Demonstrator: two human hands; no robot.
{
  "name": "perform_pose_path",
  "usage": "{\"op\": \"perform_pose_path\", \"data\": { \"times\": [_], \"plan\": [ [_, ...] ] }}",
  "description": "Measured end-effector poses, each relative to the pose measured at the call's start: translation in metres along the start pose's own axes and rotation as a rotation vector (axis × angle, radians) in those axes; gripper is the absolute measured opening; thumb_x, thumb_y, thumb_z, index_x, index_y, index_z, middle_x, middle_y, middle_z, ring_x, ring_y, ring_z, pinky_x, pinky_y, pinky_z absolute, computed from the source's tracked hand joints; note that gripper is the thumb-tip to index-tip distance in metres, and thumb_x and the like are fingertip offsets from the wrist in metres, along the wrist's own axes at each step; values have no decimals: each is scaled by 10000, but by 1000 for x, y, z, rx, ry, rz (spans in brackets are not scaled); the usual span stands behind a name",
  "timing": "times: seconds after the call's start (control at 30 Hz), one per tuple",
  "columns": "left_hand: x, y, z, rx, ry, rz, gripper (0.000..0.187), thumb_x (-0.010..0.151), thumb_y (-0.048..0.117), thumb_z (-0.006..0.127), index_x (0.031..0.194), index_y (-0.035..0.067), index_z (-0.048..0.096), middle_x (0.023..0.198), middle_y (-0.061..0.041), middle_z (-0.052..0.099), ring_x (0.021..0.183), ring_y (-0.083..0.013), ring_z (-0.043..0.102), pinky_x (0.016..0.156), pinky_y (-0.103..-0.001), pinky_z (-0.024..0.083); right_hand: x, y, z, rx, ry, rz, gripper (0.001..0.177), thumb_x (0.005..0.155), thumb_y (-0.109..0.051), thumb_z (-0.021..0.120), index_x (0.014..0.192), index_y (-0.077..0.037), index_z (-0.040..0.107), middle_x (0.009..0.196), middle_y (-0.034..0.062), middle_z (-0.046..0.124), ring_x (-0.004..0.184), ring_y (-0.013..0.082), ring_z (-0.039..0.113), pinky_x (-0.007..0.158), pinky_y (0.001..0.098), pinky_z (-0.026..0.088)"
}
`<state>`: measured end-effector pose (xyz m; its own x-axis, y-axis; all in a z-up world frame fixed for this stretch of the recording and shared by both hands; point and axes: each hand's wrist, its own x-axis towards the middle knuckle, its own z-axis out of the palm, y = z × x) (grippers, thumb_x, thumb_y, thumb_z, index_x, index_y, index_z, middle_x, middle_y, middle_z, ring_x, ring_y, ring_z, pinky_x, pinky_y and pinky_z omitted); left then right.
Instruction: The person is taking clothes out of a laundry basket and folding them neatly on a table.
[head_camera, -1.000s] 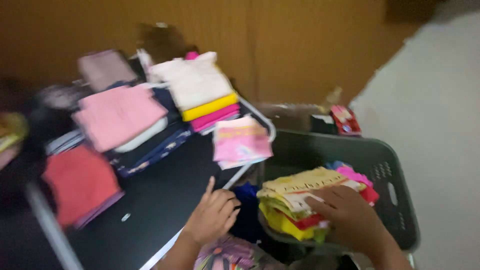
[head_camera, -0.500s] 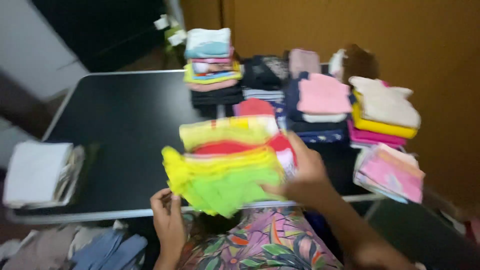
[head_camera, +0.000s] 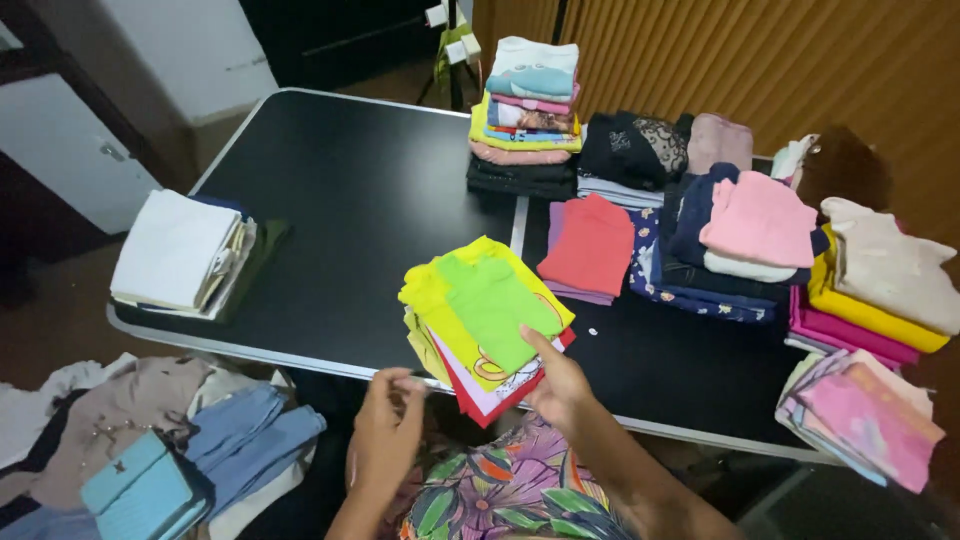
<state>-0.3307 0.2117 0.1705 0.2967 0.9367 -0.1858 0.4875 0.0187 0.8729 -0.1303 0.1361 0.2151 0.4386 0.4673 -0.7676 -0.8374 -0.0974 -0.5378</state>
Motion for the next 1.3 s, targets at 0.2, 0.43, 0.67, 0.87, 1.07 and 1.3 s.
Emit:
{"op": "perform_pose_path", "data": {
  "times": [0.2, 0.43, 0.67, 0.87, 1.07, 1.3],
  "plan": [
    [-8, 34, 27, 194, -275, 23, 234, 979, 416, 599, 1084, 228, 690, 991, 36, 782, 850, -77, 708, 575, -241, 533, -7, -10, -30, -319, 243, -202, 718, 808, -201, 793, 1432, -109, 450, 1432, 202, 566, 1357, 296, 577, 1033, 437, 530],
    [-12, 54, 30, 21, -354, -207, 304, 968, 410, 605, 1081, 155, 727, 1057, -27, 805, 974, -141, 762, 591, -272, 626, 17, -6, -86, -1219, -18, -1441, 428, 870, -158, 777, 1274, -86, 654, 1328, 120, 676, 1237, 274, 630, 984, 471, 542],
    [-20, 62, 21, 9, -349, -280, 359, 932, 443, 640, 1136, 167, 745, 1088, -16, 809, 798, -137, 746, 573, -250, 569, -2, -41, -34, -1740, -207, -937, 492, 943, -230, 674, 1427, -242, 588, 1531, -47, 555, 1365, 223, 511, 867, 431, 591],
    [-23, 54, 10, -17, -315, -293, 293, 961, 389, 639, 1080, 148, 758, 998, 12, 816, 624, -114, 632, 477, -263, 510, -1, -72, -25, -1588, -323, -750, 391, 987, -287, 597, 1362, -204, 672, 1384, 20, 682, 1102, 131, 726, 592, 256, 584],
    [-26, 58, 5, -8, -291, -263, 267, 969, 379, 643, 1017, 139, 748, 878, -17, 808, 595, -125, 629, 499, -274, 488, 4, -98, -42, -1333, -350, -1024, 318, 1062, -203, 459, 1308, -142, 650, 759, 24, 710, 710, 101, 716, 569, 256, 562],
    [-24, 48, 18, 180, -205, 57, 258, 906, 345, 712, 1118, 199, 725, 1027, 10, 812, 852, -96, 734, 553, -285, 544, -76, -149, -73, -1419, -17, -819, 251, 1041, -258, 509, 1133, -177, 728, 663, 46, 678, 664, 143, 642, 673, 291, 440]
  ]
}}
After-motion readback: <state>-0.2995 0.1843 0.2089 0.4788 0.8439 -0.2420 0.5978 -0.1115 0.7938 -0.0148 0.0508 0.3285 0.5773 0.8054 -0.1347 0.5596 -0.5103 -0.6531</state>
